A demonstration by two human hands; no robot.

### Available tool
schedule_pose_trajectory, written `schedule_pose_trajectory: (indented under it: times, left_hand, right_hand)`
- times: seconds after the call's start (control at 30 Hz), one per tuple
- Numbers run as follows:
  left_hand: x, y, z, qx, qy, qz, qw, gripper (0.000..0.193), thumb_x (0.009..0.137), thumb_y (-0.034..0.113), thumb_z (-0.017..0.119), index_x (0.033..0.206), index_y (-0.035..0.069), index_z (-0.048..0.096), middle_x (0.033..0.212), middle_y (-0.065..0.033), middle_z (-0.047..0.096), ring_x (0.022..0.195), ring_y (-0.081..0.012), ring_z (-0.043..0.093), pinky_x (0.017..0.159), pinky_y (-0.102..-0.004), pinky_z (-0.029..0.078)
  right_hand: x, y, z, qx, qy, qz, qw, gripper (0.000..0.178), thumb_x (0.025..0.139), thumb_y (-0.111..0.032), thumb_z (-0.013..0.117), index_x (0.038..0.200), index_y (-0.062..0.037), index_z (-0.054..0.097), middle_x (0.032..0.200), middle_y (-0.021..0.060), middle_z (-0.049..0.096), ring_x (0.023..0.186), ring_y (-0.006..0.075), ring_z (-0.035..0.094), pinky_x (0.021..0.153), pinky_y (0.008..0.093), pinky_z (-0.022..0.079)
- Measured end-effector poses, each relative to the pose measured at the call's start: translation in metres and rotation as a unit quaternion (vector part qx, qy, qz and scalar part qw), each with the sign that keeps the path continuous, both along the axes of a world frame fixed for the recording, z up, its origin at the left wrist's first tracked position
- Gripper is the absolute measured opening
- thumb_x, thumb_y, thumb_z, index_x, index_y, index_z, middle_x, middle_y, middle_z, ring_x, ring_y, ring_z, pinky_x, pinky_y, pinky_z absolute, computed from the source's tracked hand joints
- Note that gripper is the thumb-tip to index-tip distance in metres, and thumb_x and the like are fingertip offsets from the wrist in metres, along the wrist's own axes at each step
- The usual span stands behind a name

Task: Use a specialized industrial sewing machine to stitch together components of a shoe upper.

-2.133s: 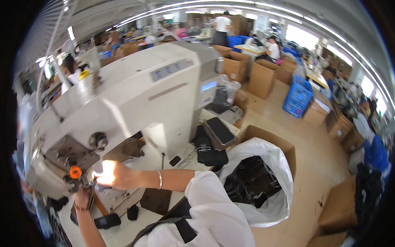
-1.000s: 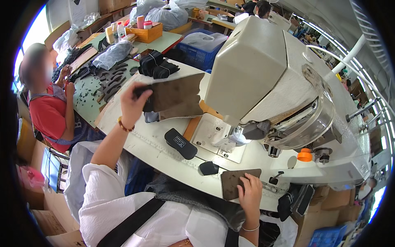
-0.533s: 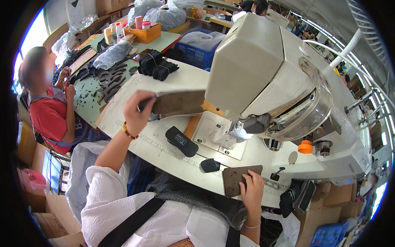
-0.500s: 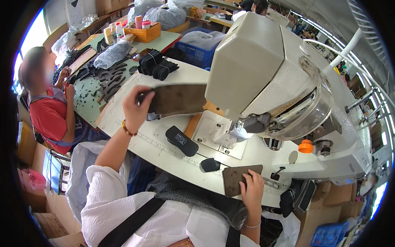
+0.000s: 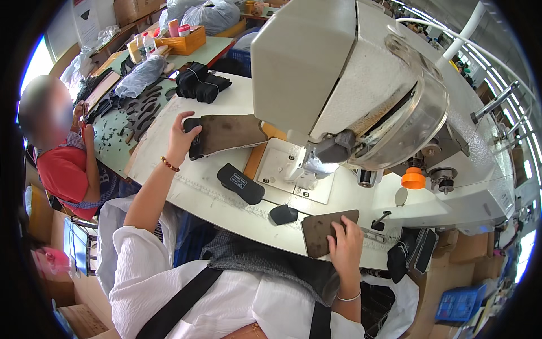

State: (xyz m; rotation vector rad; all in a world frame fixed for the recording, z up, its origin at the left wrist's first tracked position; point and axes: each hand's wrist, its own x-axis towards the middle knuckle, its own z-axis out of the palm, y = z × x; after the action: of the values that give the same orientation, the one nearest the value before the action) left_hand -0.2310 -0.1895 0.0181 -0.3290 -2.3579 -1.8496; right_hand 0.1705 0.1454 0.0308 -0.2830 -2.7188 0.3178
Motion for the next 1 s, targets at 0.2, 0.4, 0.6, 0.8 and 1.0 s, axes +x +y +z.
schedule_pose_trajectory:
  times: [0.2,0.4,0.6,0.8,1.0]
  left_hand:
    - [-0.027,-0.014,0.012,-0.296,0.234,0.035,0.925,0.044,0.096,0.037,0.075,0.131,0.012,0.070,0.117,-0.0186,0.072,0.113,-0.0347,0.067,0.099,-0.0423,0.052]
    - [-0.047,-0.022,-0.003,-0.084,-0.047,-0.037,0.995,0.052,0.102,0.051,0.065,0.135,0.010,0.071,0.121,-0.0136,0.074,0.113,-0.0224,0.068,0.098,-0.0337,0.051]
    - [-0.025,-0.025,-0.020,0.064,-0.093,-0.088,0.990,0.052,0.105,0.048,0.063,0.141,0.010,0.065,0.123,-0.0066,0.070,0.115,-0.0132,0.060,0.100,-0.0285,0.046]
    - [-0.028,-0.009,-0.022,0.030,-0.060,-0.059,0.996,0.052,0.101,0.043,0.069,0.139,0.008,0.065,0.128,-0.0128,0.069,0.117,-0.0195,0.063,0.101,-0.0319,0.048]
    - [-0.037,-0.001,-0.030,-0.034,-0.037,-0.029,0.998,0.056,0.098,0.045,0.072,0.142,0.011,0.061,0.128,-0.0205,0.065,0.119,-0.0290,0.063,0.101,-0.0380,0.050]
  right_hand:
    - [-0.066,-0.056,0.062,-0.025,0.025,0.220,0.975,0.047,0.079,-0.008,0.081,0.123,-0.0033,0.067,0.125,0.0162,0.064,0.117,0.0369,0.060,0.099,0.0466,0.049]
    - [-0.235,-0.102,0.036,-0.046,0.043,0.176,0.982,0.092,0.079,-0.023,0.089,0.155,-0.0085,0.038,0.155,0.0335,0.033,0.136,0.0545,0.045,0.112,0.0546,0.045]
    - [-0.308,-0.101,0.010,-0.105,-0.071,0.106,0.986,0.125,0.064,-0.045,0.099,0.164,-0.0255,0.028,0.164,0.0389,0.019,0.145,0.0610,0.035,0.114,0.0575,0.045]
    - [-0.321,-0.116,0.013,-0.142,-0.142,0.065,0.977,0.119,0.064,-0.054,0.097,0.162,-0.0247,0.036,0.162,0.0414,0.022,0.147,0.0548,0.039,0.117,0.0518,0.044]
    - [-0.325,-0.131,0.023,-0.092,-0.131,0.041,0.986,0.113,0.065,-0.061,0.093,0.159,-0.0224,0.043,0.157,0.0360,0.034,0.133,0.0497,0.058,0.106,0.0503,0.053]
